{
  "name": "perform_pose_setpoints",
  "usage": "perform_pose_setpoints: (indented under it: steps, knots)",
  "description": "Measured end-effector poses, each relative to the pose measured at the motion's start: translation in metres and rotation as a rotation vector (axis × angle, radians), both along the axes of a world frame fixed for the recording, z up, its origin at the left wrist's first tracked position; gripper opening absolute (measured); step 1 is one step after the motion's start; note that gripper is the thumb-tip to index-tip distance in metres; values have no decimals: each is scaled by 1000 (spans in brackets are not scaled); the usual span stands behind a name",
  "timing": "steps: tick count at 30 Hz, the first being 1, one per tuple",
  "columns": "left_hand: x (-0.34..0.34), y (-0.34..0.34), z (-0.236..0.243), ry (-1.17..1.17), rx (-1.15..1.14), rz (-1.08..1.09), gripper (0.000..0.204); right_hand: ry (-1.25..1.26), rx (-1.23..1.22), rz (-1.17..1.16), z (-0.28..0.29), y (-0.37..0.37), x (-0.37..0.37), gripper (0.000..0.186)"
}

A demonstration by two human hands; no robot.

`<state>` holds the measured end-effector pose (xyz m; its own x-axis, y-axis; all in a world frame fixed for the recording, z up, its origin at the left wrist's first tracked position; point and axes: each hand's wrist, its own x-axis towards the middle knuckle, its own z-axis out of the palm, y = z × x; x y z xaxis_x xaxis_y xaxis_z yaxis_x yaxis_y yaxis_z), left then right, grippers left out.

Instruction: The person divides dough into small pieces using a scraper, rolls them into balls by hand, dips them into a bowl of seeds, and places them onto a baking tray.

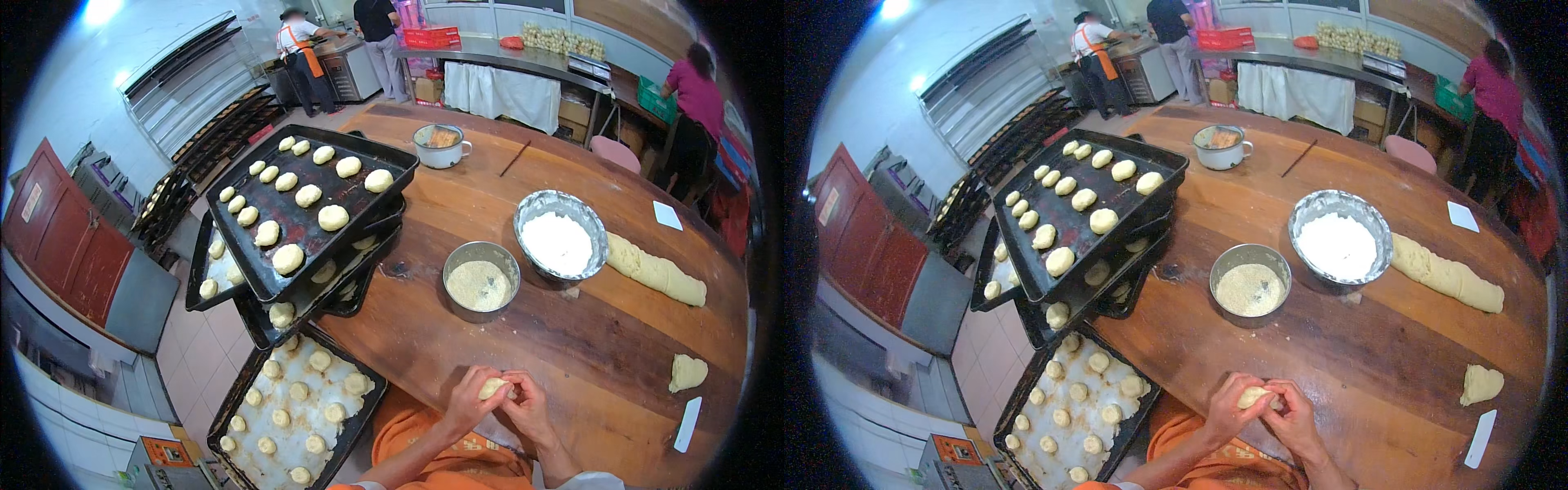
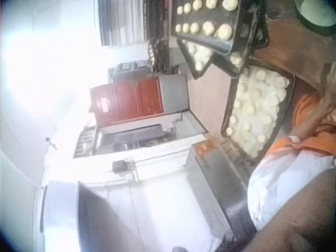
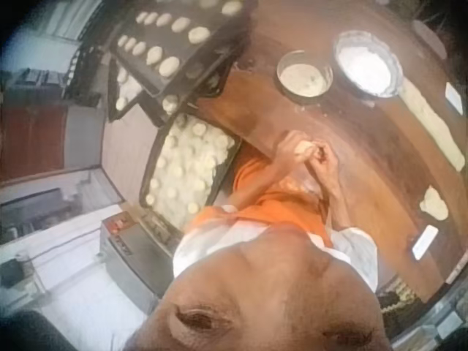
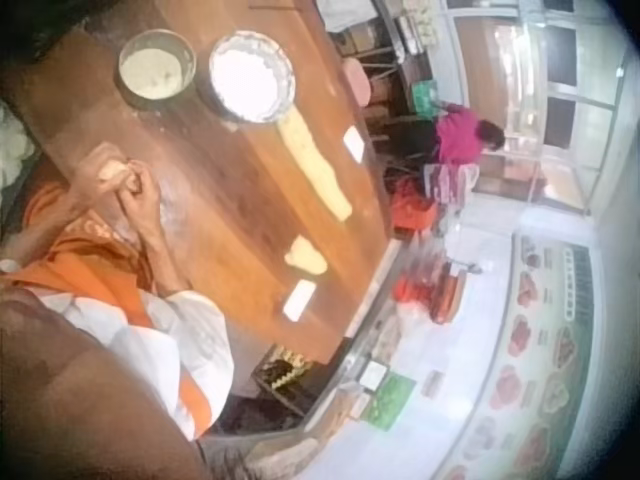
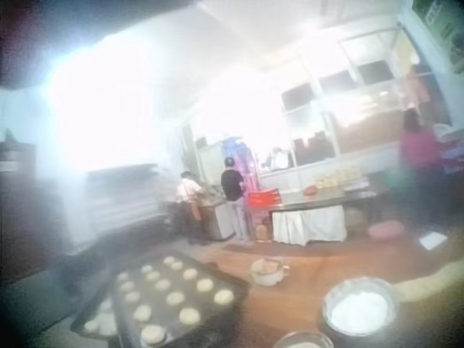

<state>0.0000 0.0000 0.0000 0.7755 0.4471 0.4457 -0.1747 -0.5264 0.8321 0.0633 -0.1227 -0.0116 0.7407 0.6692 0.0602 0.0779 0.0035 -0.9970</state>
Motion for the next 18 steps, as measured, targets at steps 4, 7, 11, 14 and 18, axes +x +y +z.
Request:
perform_pose_setpoints:
  steps: [4,7,11,14,18]
  knots:
    - [-2,-3,-17,140,-832,-142,9,710,323,89,-2,-12,14,25]
    - [-3,17,-26,40,-1549,-320,9,803,364,57,9,-21,27,25]
    - [-5,19,-19,-5,-1529,-259,14,-315,-245,-16,10,-36,34,37]
    - [-2,17,-20,-24,-1427,-267,15,-639,-625,165,17,-42,26,51]
    - [-1,-1,-2,-45,-861,-98,26,-336,-231,-111,27,-19,22,44]
